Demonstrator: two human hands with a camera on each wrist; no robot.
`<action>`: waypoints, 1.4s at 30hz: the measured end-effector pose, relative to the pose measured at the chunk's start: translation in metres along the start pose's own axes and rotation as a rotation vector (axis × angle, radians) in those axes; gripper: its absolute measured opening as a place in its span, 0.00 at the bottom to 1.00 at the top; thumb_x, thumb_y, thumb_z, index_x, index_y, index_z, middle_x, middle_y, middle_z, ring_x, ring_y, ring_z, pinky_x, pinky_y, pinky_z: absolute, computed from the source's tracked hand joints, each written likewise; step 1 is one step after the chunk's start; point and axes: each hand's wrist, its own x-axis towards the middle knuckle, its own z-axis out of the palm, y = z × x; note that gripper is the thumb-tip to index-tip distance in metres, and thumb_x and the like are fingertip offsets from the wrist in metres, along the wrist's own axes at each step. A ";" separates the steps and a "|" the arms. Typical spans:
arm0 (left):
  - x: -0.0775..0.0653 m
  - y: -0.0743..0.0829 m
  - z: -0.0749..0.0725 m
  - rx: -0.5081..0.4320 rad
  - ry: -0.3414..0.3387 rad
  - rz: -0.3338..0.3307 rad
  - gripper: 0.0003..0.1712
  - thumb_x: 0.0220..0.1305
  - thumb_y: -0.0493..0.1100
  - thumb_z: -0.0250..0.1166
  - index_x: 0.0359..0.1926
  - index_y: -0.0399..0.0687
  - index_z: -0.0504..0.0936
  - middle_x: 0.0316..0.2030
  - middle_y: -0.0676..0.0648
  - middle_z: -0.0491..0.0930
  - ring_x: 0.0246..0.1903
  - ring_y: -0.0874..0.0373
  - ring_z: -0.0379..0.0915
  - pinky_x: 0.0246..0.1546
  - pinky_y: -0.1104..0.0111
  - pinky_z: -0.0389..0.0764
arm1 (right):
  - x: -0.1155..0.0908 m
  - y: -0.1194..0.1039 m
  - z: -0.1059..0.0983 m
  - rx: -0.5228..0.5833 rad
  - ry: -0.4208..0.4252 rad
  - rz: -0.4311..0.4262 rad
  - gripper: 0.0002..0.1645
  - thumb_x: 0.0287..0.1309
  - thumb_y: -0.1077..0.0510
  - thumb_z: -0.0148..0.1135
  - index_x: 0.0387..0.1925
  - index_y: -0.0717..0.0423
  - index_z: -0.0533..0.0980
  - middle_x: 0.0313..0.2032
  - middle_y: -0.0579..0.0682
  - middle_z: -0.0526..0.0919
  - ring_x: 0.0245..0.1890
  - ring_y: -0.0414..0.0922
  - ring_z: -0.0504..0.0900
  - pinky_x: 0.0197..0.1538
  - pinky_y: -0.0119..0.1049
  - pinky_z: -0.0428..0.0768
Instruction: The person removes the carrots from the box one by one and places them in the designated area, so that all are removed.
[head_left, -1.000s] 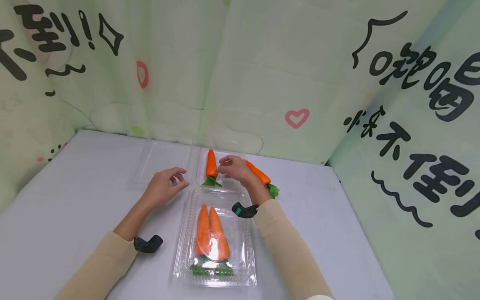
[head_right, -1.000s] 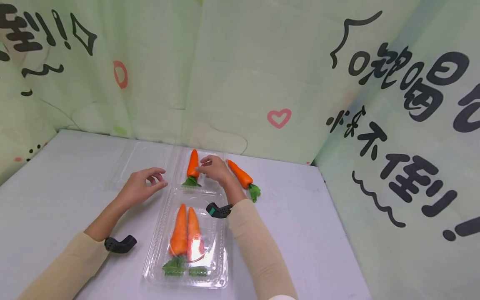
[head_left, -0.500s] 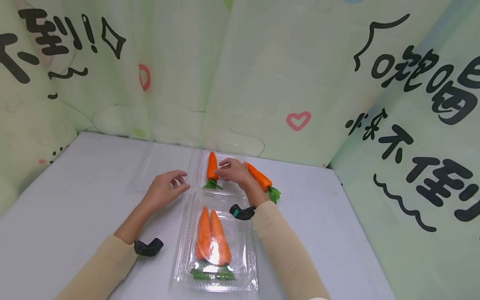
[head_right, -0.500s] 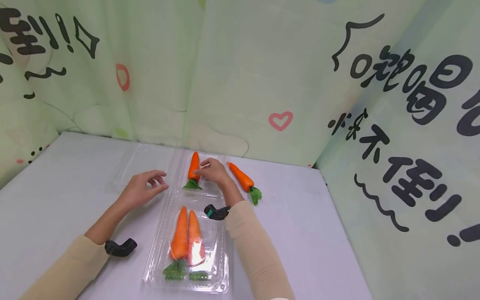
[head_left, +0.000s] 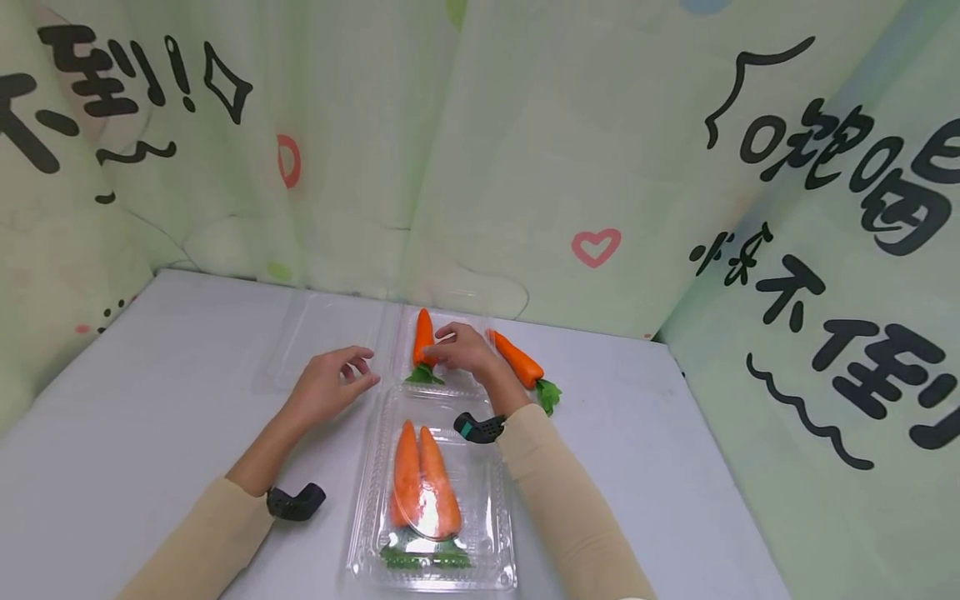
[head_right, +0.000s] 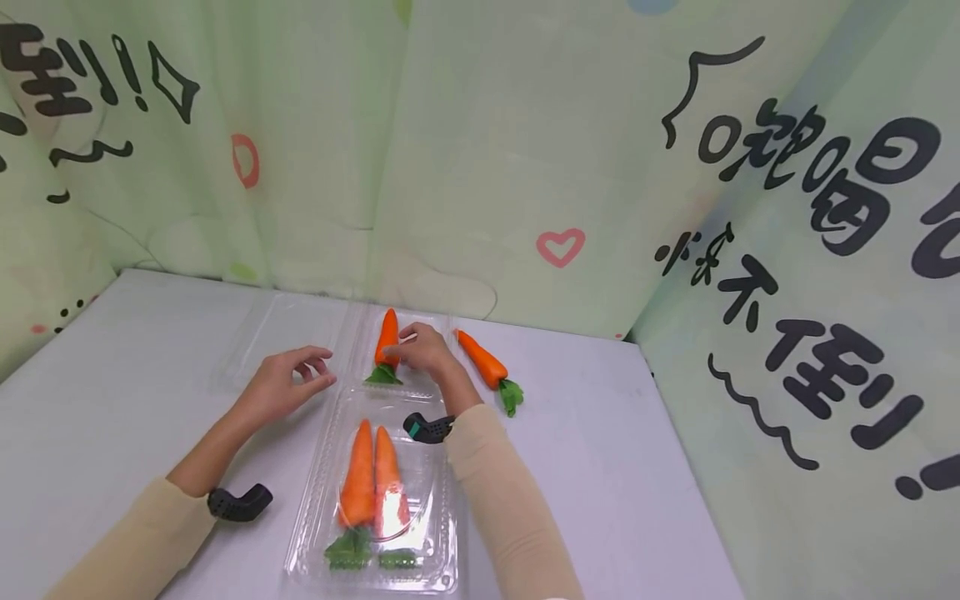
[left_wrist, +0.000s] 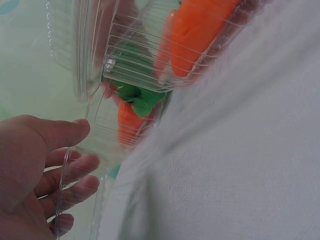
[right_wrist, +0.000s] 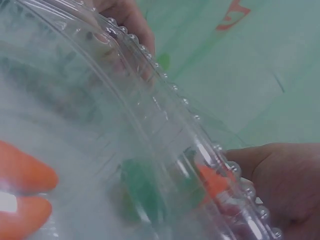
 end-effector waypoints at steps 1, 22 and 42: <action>0.000 0.000 0.000 0.001 0.001 0.002 0.24 0.60 0.46 0.68 0.53 0.38 0.79 0.36 0.45 0.85 0.32 0.56 0.76 0.33 0.68 0.76 | 0.000 -0.001 0.000 0.001 0.001 0.002 0.28 0.58 0.50 0.67 0.56 0.57 0.71 0.49 0.56 0.82 0.43 0.48 0.82 0.53 0.40 0.81; 0.007 0.002 -0.008 0.014 -0.005 0.014 0.23 0.60 0.45 0.68 0.54 0.38 0.79 0.36 0.45 0.85 0.31 0.57 0.75 0.33 0.67 0.74 | 0.014 -0.019 -0.007 -0.135 -0.019 0.065 0.34 0.55 0.45 0.68 0.58 0.57 0.69 0.45 0.53 0.79 0.43 0.49 0.79 0.51 0.38 0.81; 0.005 -0.003 -0.002 0.016 -0.007 0.004 0.22 0.59 0.44 0.69 0.52 0.39 0.80 0.34 0.48 0.84 0.31 0.58 0.75 0.33 0.68 0.75 | 0.019 -0.028 0.007 -0.167 0.004 0.150 0.33 0.55 0.48 0.68 0.56 0.61 0.68 0.40 0.53 0.74 0.36 0.46 0.73 0.41 0.32 0.76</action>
